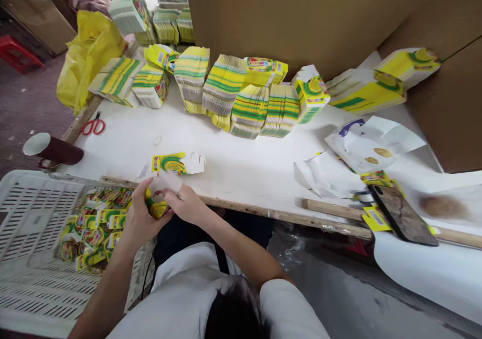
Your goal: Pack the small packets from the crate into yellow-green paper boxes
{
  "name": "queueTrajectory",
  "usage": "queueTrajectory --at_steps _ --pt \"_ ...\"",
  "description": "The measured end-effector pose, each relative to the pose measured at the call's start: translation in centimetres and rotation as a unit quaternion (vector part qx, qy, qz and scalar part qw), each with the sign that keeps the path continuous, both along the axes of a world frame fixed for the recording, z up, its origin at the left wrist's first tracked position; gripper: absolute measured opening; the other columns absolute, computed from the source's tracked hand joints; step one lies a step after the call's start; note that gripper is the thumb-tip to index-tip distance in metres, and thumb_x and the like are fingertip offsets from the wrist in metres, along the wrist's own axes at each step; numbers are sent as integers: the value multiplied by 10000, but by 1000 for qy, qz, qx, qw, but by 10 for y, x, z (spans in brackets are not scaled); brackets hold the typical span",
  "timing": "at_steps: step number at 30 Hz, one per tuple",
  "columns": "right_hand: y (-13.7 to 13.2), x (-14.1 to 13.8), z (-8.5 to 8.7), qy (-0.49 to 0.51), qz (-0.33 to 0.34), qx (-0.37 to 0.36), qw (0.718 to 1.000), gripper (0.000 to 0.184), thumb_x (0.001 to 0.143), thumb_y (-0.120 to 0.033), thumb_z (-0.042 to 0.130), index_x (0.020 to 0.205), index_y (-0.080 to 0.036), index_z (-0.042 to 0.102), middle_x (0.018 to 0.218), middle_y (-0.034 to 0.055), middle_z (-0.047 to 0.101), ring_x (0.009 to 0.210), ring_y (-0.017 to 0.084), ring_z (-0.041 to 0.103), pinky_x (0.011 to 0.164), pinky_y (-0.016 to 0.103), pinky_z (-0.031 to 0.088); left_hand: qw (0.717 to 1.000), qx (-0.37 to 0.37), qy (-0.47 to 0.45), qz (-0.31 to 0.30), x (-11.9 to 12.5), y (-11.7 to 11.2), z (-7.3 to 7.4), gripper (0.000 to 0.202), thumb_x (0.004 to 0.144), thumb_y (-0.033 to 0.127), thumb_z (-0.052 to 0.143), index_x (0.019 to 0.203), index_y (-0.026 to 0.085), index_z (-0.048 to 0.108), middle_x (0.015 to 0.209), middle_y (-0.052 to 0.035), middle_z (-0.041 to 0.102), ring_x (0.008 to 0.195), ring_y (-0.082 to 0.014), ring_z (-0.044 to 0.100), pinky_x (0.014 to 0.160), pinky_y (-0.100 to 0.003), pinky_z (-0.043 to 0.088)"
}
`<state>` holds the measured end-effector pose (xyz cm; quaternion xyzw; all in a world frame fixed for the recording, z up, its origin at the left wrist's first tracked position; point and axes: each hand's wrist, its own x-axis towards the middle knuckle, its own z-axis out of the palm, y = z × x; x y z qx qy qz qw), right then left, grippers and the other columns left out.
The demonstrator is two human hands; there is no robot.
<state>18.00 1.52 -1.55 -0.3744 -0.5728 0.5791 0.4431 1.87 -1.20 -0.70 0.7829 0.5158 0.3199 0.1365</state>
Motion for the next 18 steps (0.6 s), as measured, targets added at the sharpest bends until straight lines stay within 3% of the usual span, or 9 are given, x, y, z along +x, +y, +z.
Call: queueTrajectory --at_steps 2,5,8,11,13,15,17,18 --pt "2 -3 -4 39 47 -49 997 470 953 -275 490 1414 -196 535 1352 84 660 1275 245 602 1089 419 493 1000 14 6 -13 2 -1 1 619 786 240 710 1313 247 385 1200 -100 638 977 -226 711 759 -321 577" --pt "3 -2 -7 83 75 -43 993 525 945 -348 552 1449 -209 500 1376 81 652 1286 231 595 1123 404 462 1000 -8 4 -20 0 0 0 510 760 212 675 1192 249 406 1153 -87 644 925 -213 713 712 -305 572" --pt "0 3 -7 86 98 11 991 635 946 -412 585 1522 -210 411 1521 106 528 1424 244 477 1192 418 387 997 -68 18 -23 -6 3 -3 532 758 242 663 1213 242 387 979 -37 653 736 -188 698 612 -285 546" --pt "-6 2 -6 -13 96 101 990 637 968 -296 557 1567 -239 350 1625 91 384 1524 247 326 1244 448 308 997 -76 19 -27 -11 9 -11 555 767 249 652 1260 222 400 939 -36 626 715 -195 687 594 -291 531" --pt "-7 -1 -7 -85 79 152 982 598 975 -163 476 1555 -275 381 1650 56 339 1531 228 313 1244 432 322 999 -50 -12 -15 -11 12 -16 674 753 236 680 1348 205 365 1106 -108 616 877 -224 699 690 -328 559" --pt "-5 -3 -8 -116 38 183 976 616 958 -75 424 1526 -314 431 1638 28 365 1508 208 363 1228 412 362 997 -25 -60 41 -11 15 -18 903 696 255 773 1446 199 274 1288 -171 554 1055 -252 659 833 -381 561" --pt "-1 0 -11 -121 -40 199 972 628 955 -52 429 1516 -335 445 1605 30 424 1479 205 415 1216 412 386 986 -34 -109 122 -13 16 -18 1065 593 315 882 1465 203 282 1341 -172 527 1107 -258 619 905 -404 541" --pt "1 3 -12 -125 -84 202 968 626 964 -61 435 1526 -338 427 1597 39 437 1477 210 418 1213 420 390 976 -62 -142 154 -14 15 -18 1032 569 352 904 1430 203 355 1292 -148 560 1061 -244 627 886 -390 543"
